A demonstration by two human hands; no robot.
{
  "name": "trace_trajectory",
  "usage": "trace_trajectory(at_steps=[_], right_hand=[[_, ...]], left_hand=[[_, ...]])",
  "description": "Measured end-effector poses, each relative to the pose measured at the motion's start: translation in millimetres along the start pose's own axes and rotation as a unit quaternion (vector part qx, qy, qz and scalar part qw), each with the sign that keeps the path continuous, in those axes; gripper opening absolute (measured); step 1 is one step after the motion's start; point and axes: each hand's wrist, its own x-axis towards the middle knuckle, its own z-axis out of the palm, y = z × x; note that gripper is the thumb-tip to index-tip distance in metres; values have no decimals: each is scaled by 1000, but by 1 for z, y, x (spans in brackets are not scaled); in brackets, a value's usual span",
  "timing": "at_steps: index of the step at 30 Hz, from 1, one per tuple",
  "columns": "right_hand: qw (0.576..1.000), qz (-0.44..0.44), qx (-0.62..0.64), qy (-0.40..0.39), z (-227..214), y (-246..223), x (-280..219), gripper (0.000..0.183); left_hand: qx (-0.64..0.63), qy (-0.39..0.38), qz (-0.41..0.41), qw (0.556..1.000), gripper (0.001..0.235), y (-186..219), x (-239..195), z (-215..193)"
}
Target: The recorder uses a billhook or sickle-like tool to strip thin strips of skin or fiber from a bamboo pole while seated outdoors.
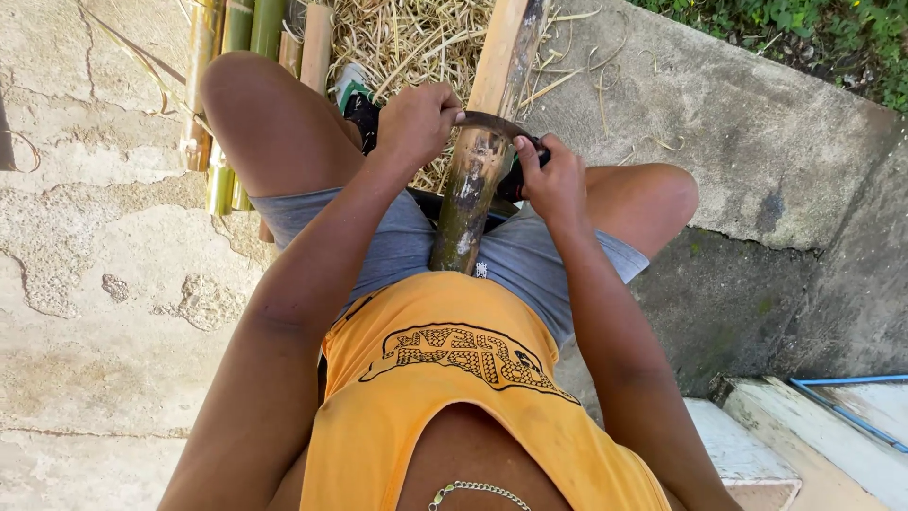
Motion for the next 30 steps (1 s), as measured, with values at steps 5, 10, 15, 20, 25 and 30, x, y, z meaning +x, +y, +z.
trace_trajectory(at_steps=[5,10,15,20,25,30], right_hand=[[993,-99,-39,53,12,20,-6,46],[998,43,4,-49,-6,-4,-3,49],[998,-53,-40,-3,11,29,0,53],[991,-65,113,35,40,39,-19,52],[955,126,269,-18,33,32,-30,50],[966,140,212,-53,17,22,-19,52]], left_hand=[[2,18,4,1000,20,1,-14,-4],[22,3,18,1000,19,-7,-12,2],[2,41,48,998,18,-5,-6,3],[50,22,28,998,20,10,-6,-8],[120,-45,30,991,15,15,12,4],[81,-68,-3,994,19,17,16,-2]])
